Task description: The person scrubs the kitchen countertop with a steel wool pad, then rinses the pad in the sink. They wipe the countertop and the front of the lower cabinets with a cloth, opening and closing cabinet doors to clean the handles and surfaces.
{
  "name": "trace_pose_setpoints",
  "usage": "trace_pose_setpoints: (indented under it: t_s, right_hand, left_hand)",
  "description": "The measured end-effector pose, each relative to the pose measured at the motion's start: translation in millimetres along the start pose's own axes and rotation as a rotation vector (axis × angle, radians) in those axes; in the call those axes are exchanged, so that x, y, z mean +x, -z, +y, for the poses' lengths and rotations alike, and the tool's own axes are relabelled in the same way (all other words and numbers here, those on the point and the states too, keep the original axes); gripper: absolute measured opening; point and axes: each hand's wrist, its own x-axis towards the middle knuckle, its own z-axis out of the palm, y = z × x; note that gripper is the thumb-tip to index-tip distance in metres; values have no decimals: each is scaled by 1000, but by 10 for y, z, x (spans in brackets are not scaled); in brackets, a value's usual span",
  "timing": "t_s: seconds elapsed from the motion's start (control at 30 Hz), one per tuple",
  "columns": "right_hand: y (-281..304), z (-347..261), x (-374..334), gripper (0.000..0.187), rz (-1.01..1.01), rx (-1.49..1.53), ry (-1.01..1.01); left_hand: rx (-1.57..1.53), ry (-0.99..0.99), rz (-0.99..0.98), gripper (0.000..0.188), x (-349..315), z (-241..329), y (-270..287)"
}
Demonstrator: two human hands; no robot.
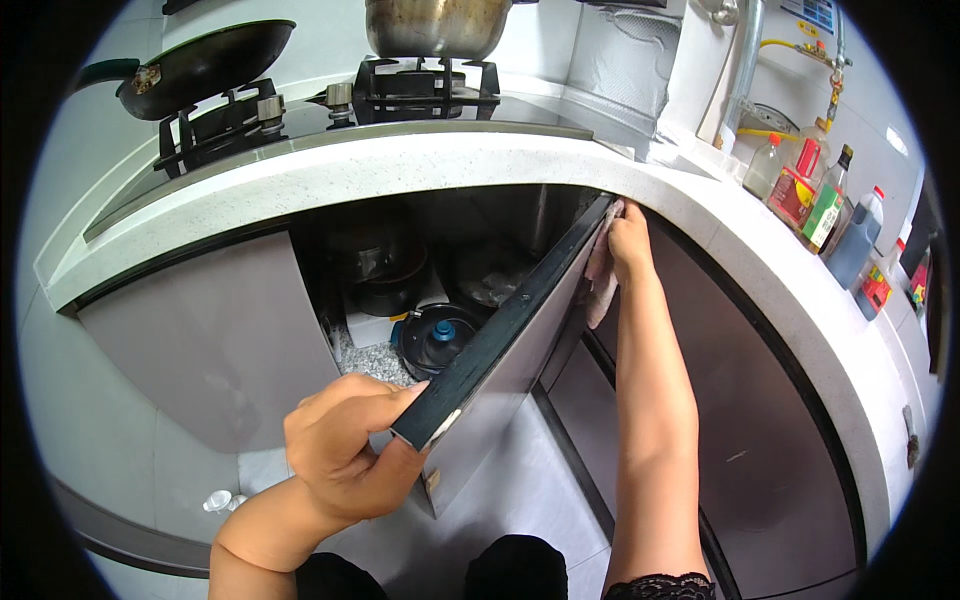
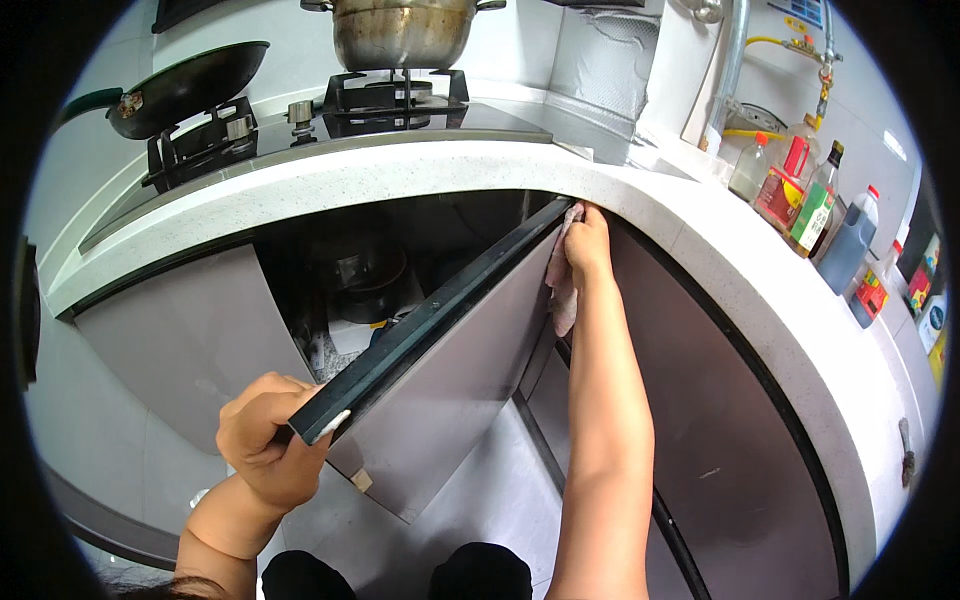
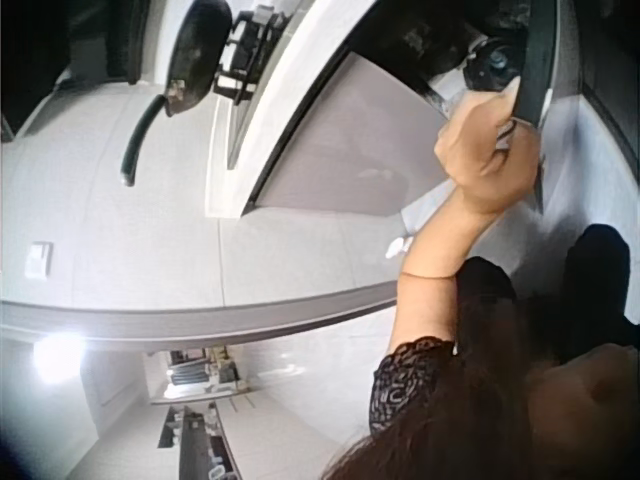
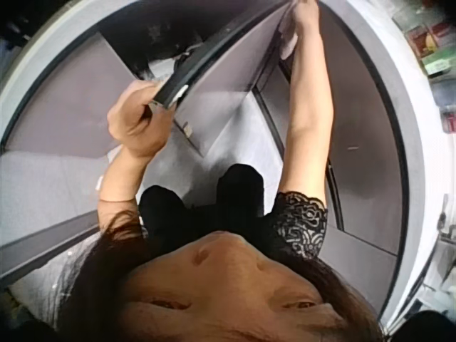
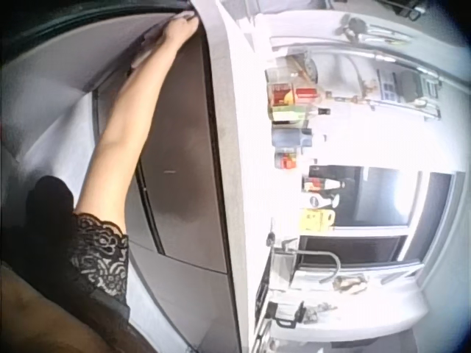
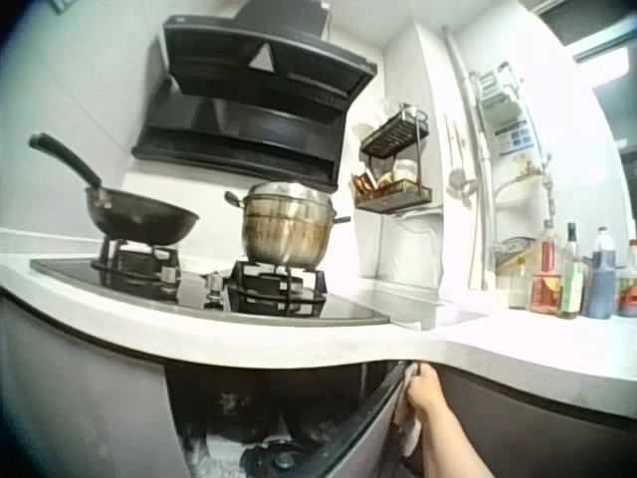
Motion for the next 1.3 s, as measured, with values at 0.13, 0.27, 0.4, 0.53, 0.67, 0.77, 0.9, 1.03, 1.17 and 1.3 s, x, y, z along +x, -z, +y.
trace_pose_setpoints:
  t_s: [0.13,0.27,0.4,0.53,0.67,0.77,0.9,1.03,1.17,1.3]
  right_hand:
    - [-49,-87,-89,50,3,90,-148]
    - [-70,-233,-250,56,-24,210,-162]
    - [-109,-410,-476,71,-35,160,-210]
    - [-173,-606,-825,54,9,17,-79]
    - [95,-708,-594,53,124,-52,36]
    - [377,-392,-127,47,-36,-287,165]
    - [146,-776,-536,45,-147,-353,234]
    - [118,-1175,-1174,44,-215,-472,346]
    - [-24,-1527,-1752,46,-333,-389,495]
    - [-368,-1755,-2171,48,-387,-348,579]
  left_hand:
    - [12,7,65,12,-8,-43,5]
    - [-2,20,129,13,-21,-141,13]
    - [-64,16,132,14,-7,-197,61]
    - [-91,69,148,16,-11,-190,106]
    - [-61,58,151,23,-52,-147,58]
    - [-159,61,109,29,-67,47,-82]
    - [-265,-15,116,42,-173,235,-177]
    - [-243,-32,99,55,-335,262,-277]
    - [-179,30,142,48,-379,205,-263]
    - [-158,90,222,39,-335,-41,-153]
